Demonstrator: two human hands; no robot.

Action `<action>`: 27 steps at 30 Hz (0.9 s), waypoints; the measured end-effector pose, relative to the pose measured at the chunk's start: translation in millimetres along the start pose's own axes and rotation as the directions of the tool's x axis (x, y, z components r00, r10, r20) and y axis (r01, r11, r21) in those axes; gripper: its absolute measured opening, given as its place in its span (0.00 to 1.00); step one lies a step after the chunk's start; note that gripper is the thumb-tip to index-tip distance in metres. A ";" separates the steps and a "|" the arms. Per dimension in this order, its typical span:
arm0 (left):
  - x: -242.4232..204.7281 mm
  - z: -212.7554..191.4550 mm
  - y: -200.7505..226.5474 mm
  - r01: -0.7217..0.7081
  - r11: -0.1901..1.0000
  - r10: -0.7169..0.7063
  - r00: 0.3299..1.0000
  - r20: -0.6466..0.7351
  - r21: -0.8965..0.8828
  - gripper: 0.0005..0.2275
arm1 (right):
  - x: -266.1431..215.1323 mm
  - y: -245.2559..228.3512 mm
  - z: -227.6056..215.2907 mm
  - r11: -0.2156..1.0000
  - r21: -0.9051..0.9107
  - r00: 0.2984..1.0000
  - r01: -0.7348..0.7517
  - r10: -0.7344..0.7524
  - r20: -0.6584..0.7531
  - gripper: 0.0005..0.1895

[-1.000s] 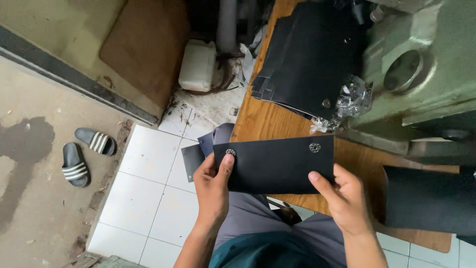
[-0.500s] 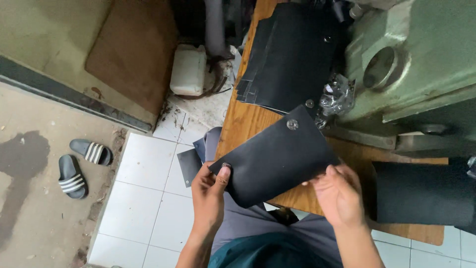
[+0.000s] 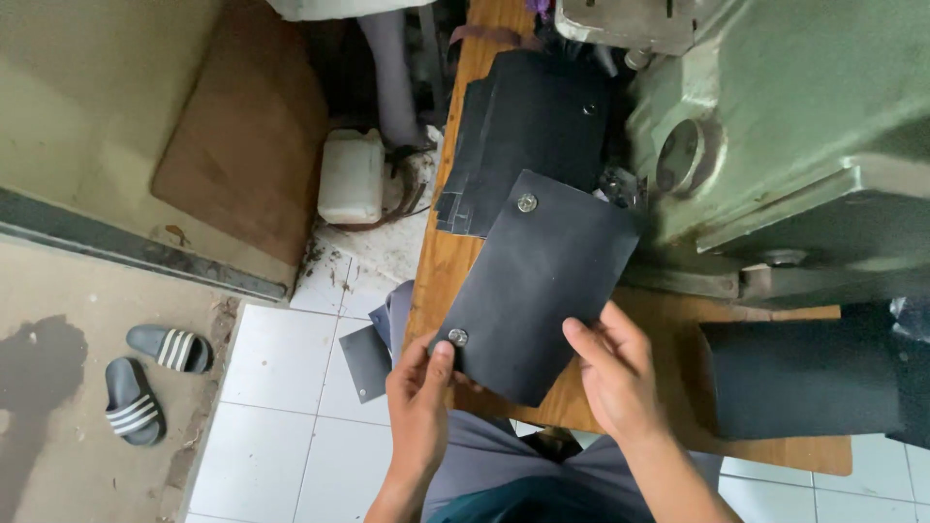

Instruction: The person repeatedly places small metal snap fasteners onto pre-punched holes in black and blue leather-like wallet blanks, then uses a manual press to set each fastener. The person handles the blanks one at a time, flips them to align the fastener, and stacks completed pieces on the table.

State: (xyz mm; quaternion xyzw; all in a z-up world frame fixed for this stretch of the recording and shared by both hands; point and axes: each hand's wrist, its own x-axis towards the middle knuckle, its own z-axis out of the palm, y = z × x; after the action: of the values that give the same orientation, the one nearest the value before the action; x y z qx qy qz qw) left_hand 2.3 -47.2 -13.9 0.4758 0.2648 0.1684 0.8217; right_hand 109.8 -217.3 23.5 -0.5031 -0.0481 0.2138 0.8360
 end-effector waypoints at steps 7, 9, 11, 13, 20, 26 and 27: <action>26.4 -33.5 49.1 -0.227 0.855 0.150 0.969 0.196 0.466 0.12 | -1.8 3.0 -43.3 0.940 0.338 0.986 -0.040 -0.018 0.167 0.22; 31.5 -40.6 62.2 -0.049 0.903 -0.032 0.983 0.180 0.428 0.10 | -5.4 5.8 -66.0 0.968 0.050 0.947 -0.248 0.231 0.224 0.12; 35.8 -45.4 55.3 0.017 0.957 -0.053 0.992 0.116 0.291 0.10 | -11.8 6.6 -65.5 0.937 -0.028 0.910 -0.349 0.346 0.231 0.12; 37.4 -45.6 49.1 0.077 0.987 -0.086 0.995 0.059 0.144 0.10 | -16.2 8.8 -59.3 0.891 -0.105 0.862 -0.442 0.455 0.225 0.11; 15.3 -1.2 10.2 -0.018 0.845 0.143 0.971 0.193 -0.534 0.23 | -18.7 29.8 -13.1 0.976 0.185 0.971 -0.113 0.069 0.228 0.12; 16.0 46.3 21.8 -0.252 0.965 0.262 0.944 0.199 -0.076 0.24 | -14.5 39.0 22.3 0.994 0.111 0.998 -0.002 -0.005 0.063 0.16; 22.9 48.9 27.3 -0.332 0.942 0.319 0.931 0.178 0.045 0.28 | -14.6 40.9 24.7 0.999 0.033 1.000 -0.025 0.025 -0.006 0.20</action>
State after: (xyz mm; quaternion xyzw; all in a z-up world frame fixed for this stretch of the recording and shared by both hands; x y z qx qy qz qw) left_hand 49.2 -55.5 23.4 0.5558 0.1180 0.2515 0.7835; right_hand 76.6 -186.5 2.3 -0.4907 -0.0354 0.2235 0.8414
